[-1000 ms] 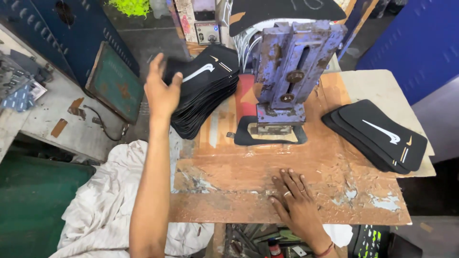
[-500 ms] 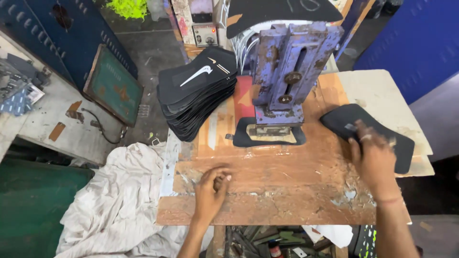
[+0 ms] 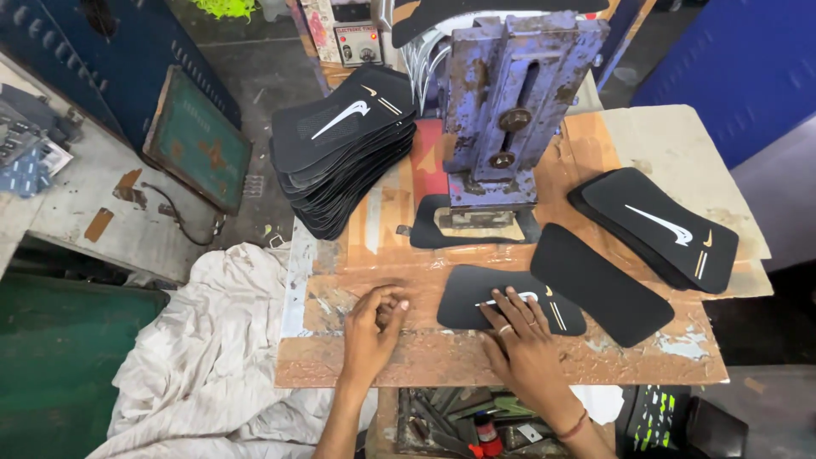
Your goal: Manually feeding and stamping logos onto black fabric pieces using an industrial stamping machine.
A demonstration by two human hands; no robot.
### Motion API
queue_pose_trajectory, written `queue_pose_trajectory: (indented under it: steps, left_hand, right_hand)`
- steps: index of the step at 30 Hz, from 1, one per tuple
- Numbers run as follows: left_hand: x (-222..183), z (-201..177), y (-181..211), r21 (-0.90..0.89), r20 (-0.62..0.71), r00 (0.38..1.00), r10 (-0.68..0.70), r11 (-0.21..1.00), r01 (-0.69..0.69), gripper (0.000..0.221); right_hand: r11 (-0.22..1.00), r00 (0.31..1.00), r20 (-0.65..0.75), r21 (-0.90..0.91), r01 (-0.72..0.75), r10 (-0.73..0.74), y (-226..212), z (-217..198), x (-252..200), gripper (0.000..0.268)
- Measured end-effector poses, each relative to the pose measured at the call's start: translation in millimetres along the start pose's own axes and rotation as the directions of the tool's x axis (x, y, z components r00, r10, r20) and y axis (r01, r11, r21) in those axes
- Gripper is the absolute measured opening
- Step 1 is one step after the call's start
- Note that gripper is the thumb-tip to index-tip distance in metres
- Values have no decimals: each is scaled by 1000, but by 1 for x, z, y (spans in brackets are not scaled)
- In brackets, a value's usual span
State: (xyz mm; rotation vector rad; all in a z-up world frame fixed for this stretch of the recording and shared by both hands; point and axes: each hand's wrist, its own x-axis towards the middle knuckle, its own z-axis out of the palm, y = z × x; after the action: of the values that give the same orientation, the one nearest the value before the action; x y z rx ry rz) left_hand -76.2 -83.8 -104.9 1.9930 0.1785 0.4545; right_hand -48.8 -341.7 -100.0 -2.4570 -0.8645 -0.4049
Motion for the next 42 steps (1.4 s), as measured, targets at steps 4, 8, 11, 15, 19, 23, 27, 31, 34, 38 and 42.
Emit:
queue_pose_trajectory:
  steps: [4, 8, 11, 15, 19, 23, 27, 31, 34, 38, 42]
  left_hand:
    - [-1, 0, 1, -20, 5, 999, -32, 999, 32, 22]
    - [1, 0, 2, -36, 2, 1000, -25, 999, 25, 23]
    - [0, 1, 3, -38, 12, 999, -34, 999, 34, 26]
    - [2, -1, -5, 28, -7, 999, -50, 998, 50, 36]
    - [40, -5, -4, 56, -6, 1000, -15, 998, 15, 50]
    - [86, 5, 4, 154, 126, 979, -158, 978, 138, 57]
    - [130, 38, -6, -35, 261, 907, -332, 935, 353, 49]
    - [124, 54, -22, -250, 288, 927, -241, 915, 315, 32]
    - [87, 18, -17, 34, 171, 979, -107, 994, 103, 24]
    - [23, -99, -79, -42, 119, 949, -293, 953, 300, 36]
    - [-11, -165, -76, 88, 358, 794, -492, 864, 496, 31]
  right_hand:
    - [999, 998, 53, -14, -33, 33, -3, -2, 4, 40]
    - [999, 998, 35, 3, -53, 52, -4, 1, 7, 40]
    - [999, 998, 35, 3, -49, 49, -7, 2, 13, 39]
    - [999, 998, 63, 44, -10, 7, -11, 6, 23, 37]
    - [1000, 999, 51, 29, 6, -7, -10, 6, 24, 38]
    - [999, 998, 70, 32, -9, 7, -11, 8, 23, 41]
    - [1000, 997, 72, 24, 5, -7, -7, 13, 21, 43]
    - [999, 994, 107, -39, -3, 7, -21, 16, 8, 46]
    - [998, 999, 33, -70, 8, -6, -41, 10, -2, 65]
    - [993, 991, 128, -98, 62, -49, -33, 9, 1, 78]
    - [984, 984, 135, -118, 133, -117, -4, 28, 50, 80]
